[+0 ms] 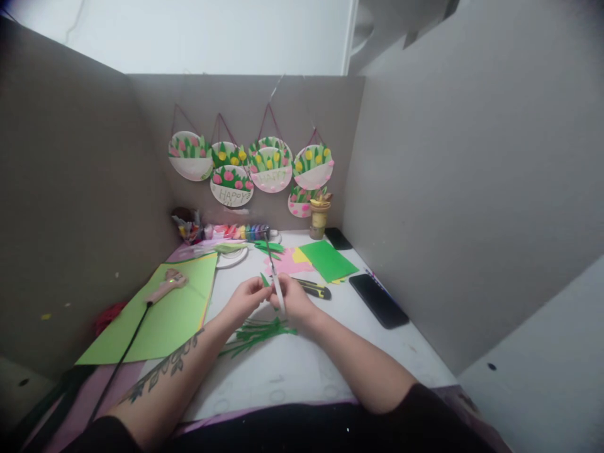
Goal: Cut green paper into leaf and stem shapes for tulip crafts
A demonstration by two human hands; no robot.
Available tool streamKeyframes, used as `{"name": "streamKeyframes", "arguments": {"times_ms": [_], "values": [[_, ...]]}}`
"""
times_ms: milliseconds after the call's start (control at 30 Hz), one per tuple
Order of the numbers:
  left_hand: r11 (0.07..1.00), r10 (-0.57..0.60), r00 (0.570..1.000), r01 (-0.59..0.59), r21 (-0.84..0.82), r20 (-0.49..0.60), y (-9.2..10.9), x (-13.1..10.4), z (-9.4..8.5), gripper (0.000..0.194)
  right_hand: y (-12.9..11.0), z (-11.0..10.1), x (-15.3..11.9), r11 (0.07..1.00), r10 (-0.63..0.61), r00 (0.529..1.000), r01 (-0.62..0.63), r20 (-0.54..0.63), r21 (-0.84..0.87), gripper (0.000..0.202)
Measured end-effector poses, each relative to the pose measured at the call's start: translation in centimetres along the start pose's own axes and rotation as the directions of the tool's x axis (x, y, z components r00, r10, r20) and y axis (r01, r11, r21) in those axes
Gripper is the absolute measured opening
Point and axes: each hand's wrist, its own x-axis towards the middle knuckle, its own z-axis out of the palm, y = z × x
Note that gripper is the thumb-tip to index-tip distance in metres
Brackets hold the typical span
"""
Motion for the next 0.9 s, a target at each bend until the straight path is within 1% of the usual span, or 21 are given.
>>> {"name": "streamKeyframes", "arguments": {"times_ms": [67,133,267,367,467,600,700,767,833,900], "values": [[0.999,-0.002,0.997,-0.002,-0.040,-0.078,0.2,-0.1,-0.1,0.033,0.0,0.1,-0.1,1.000,-0.006,1.000,0.005,-0.013,-0.007,0.023],[0.995,-0.004,0.989,-0.011,-0.103,-0.148,0.4,0.0,-0.4,0.033,-0.1,0.0,-0.2,1.000,0.011,0.999,-0.012,-0.051,-0.020,0.024],[0.978,-0.039,0.981,-0.002,-0.207,-0.190,0.4,0.3,-0.7,0.037,-0.4,-0.4,-0.1,0.999,0.022,0.993,-0.025,-0.118,-0.021,0.025],[0.970,-0.045,0.975,-0.010,-0.243,-0.219,0.3,0.4,-0.6,0.038,-0.3,-0.8,0.1,0.999,0.021,0.991,-0.024,-0.134,-0.021,0.027],[0.971,-0.066,0.974,0.012,-0.240,-0.218,0.1,0.3,-0.3,0.037,-0.2,-1.1,0.2,0.999,0.031,0.991,-0.034,-0.129,-0.028,0.029],[0.989,-0.098,0.985,0.080,-0.126,-0.141,-0.6,0.1,0.2,0.032,-0.2,-1.1,0.2,0.998,0.024,0.991,-0.031,-0.134,-0.046,0.030],[0.996,-0.078,0.989,0.072,-0.054,-0.128,-0.9,0.1,0.3,0.030,-0.2,-1.1,0.1,0.998,0.026,0.991,-0.033,-0.131,-0.045,0.029],[0.997,-0.059,0.983,0.049,-0.063,-0.173,-0.6,0.2,-0.1,0.031,0.0,-1.2,0.1,0.999,0.041,0.996,-0.042,-0.075,-0.012,0.028],[0.991,-0.046,0.966,0.013,-0.130,-0.254,0.1,0.4,-0.7,0.033,0.2,-1.2,0.0,0.998,0.063,0.997,-0.064,0.041,0.028,0.026],[0.975,-0.043,0.943,-0.031,-0.218,-0.329,0.9,0.6,-1.6,0.033,0.5,-1.1,-0.1,0.992,0.098,0.981,-0.109,0.166,0.061,0.025]]}}
